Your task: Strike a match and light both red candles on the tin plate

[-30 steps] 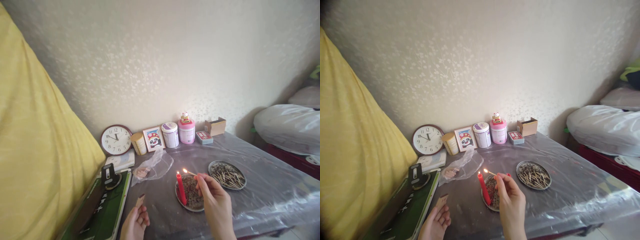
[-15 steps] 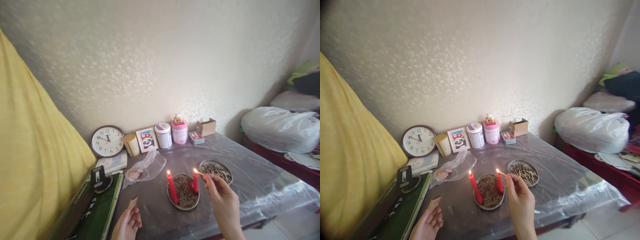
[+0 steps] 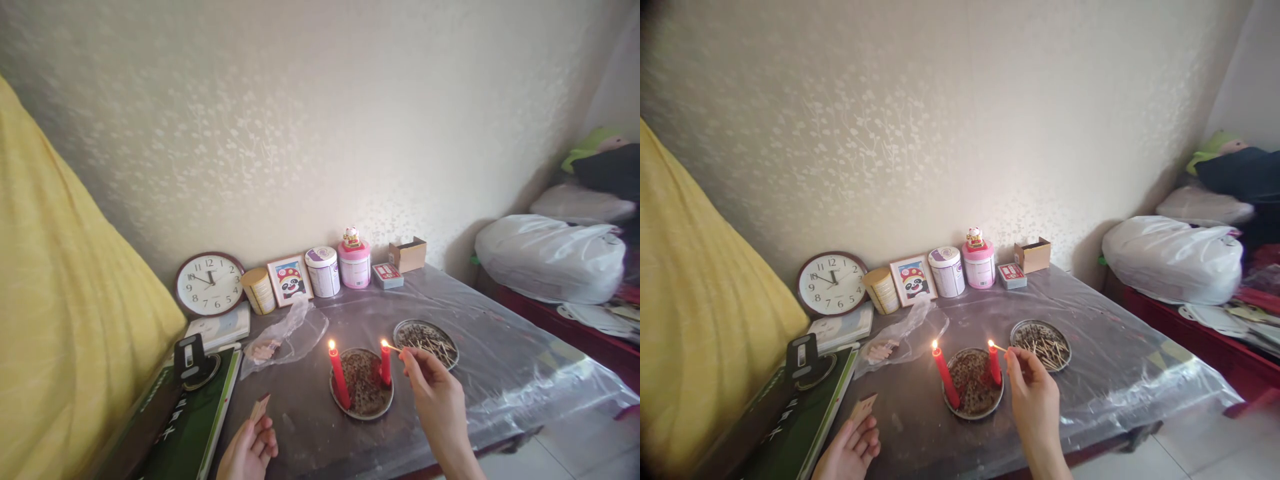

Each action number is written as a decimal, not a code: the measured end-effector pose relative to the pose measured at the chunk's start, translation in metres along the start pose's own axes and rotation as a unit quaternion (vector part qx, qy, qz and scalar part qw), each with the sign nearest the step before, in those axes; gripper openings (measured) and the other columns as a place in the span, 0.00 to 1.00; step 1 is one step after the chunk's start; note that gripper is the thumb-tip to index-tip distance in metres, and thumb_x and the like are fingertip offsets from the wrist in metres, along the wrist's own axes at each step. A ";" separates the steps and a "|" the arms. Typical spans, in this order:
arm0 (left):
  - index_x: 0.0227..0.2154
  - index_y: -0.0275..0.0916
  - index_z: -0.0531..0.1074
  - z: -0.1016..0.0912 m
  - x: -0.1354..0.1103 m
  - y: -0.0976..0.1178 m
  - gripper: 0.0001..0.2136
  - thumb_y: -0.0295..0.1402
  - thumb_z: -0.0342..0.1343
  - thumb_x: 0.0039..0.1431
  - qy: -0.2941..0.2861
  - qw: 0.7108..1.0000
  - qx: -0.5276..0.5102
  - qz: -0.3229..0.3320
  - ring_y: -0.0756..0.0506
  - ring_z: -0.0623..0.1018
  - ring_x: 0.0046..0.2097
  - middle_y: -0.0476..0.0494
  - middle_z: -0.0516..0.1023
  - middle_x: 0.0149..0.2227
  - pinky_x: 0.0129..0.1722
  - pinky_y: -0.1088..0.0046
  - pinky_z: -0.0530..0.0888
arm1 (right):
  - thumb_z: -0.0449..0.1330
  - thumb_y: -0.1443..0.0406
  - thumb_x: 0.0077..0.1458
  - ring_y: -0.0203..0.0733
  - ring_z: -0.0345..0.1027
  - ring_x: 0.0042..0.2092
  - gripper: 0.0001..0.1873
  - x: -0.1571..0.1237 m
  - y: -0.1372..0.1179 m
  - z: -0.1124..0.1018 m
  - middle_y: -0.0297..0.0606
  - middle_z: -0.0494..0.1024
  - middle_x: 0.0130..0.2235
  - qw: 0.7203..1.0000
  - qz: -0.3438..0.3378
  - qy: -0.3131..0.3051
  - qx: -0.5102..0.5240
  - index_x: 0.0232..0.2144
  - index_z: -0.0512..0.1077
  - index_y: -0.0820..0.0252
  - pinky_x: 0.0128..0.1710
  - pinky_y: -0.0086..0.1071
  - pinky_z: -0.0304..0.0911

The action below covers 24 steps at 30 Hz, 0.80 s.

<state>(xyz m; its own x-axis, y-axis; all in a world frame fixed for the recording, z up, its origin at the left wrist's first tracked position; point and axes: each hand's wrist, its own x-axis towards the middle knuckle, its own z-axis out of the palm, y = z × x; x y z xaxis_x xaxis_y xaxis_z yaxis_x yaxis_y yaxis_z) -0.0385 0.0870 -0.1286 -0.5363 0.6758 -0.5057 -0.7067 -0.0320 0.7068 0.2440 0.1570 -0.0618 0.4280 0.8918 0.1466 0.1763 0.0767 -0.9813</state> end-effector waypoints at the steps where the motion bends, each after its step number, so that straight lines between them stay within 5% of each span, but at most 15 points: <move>1: 0.19 0.31 0.77 0.000 0.000 0.000 0.08 0.31 0.61 0.34 0.002 1.000 0.000 0.001 0.45 0.71 0.19 0.39 0.76 0.20 0.17 0.68 0.67 | 0.59 0.50 0.44 0.43 0.69 0.28 0.21 0.000 0.000 0.000 0.39 0.77 0.26 1.000 0.001 -0.001 0.003 0.30 0.76 0.61 0.29 0.29 0.65; 24: 0.26 0.33 0.78 -0.027 0.029 -0.010 0.12 0.35 0.66 0.37 -0.069 0.997 0.018 0.008 0.45 0.73 0.24 0.40 0.77 0.25 0.21 0.67 0.70 | 0.60 0.51 0.46 0.41 0.69 0.27 0.19 -0.001 -0.001 -0.001 0.38 0.78 0.26 1.000 -0.004 0.001 0.017 0.31 0.75 0.60 0.26 0.29 0.63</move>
<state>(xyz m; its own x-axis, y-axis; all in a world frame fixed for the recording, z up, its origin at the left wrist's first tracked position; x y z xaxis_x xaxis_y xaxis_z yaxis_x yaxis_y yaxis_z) -0.0592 0.0868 -0.1634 -0.4765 0.7707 -0.4231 -0.6802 -0.0183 0.7328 0.2445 0.1552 -0.0606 0.4286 0.8902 0.1545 0.1500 0.0985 -0.9838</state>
